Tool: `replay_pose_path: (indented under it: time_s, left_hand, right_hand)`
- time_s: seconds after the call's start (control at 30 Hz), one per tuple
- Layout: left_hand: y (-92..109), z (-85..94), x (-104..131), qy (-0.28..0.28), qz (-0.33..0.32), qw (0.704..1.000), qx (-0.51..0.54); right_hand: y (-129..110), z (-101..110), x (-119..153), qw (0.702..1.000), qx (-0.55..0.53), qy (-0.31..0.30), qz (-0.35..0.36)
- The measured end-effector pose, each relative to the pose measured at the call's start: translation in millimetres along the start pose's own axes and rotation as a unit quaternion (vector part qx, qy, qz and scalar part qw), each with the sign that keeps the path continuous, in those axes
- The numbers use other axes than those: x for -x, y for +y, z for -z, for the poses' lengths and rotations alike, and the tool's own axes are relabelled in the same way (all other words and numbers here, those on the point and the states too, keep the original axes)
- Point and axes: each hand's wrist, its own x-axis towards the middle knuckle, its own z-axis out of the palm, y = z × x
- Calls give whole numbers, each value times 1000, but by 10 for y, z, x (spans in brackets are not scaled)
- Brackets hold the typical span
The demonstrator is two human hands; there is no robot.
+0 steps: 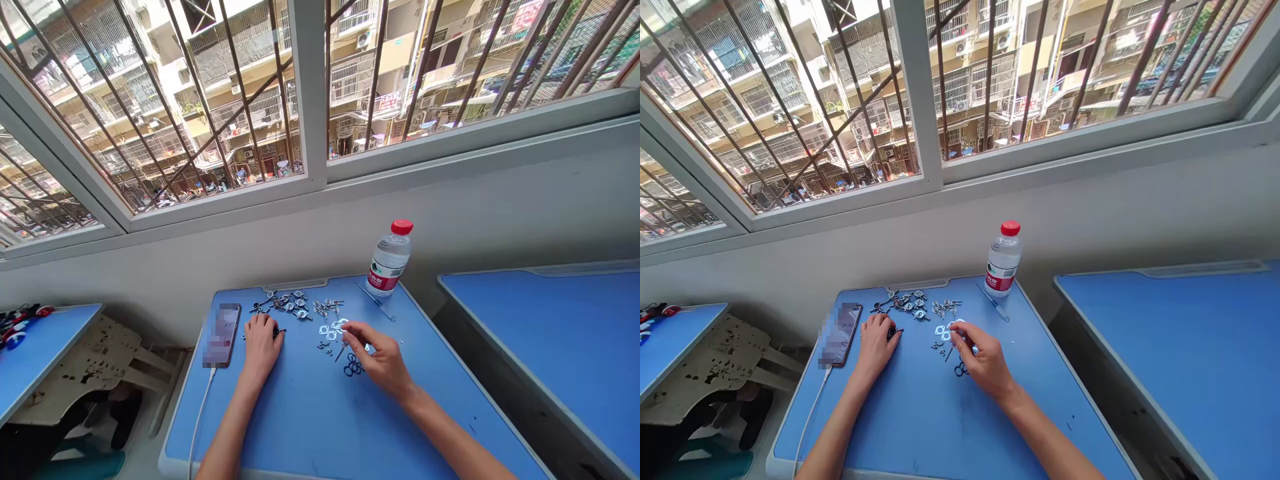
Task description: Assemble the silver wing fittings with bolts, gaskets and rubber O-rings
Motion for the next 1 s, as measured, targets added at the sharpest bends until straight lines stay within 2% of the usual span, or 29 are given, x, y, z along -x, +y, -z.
replay_pose_path:
  time_s: [0.2, 0.37, 0.43, 0.53, 0.67, 0.8, 0.9, 1.0]
  left_hand:
    - [-32, 75, 156, 7, -5, 1000, 20]
    - [-156, 92, 183, 107, 23, 990, 84]
    - [-190, 103, 189, 118, 19, 988, 94]
    - [-158, 127, 208, 92, -26, 991, 99]
    - [-59, 137, 226, 32, -106, 993, 30]
    - [-83, 78, 220, 10, -132, 991, -13]
    - [-104, 30, 223, -10, -152, 988, 1]
    - [-4, 14, 256, -49, -171, 982, 65]
  right_hand:
    - [11, 13, -2, 1000, -19, -6, -21]
    - [46, 43, -37, 996, -47, 33, -71]
    - [63, 66, -63, 991, -67, 55, -99]
    - [95, 107, -110, 984, -93, 84, -126]
    - [170, 151, -162, 978, -108, 109, -144]
    - [235, 167, -183, 974, -113, 119, -156]
    - [244, 162, -185, 974, -116, 119, -155]
    - [237, 154, -186, 974, -117, 113, -155]
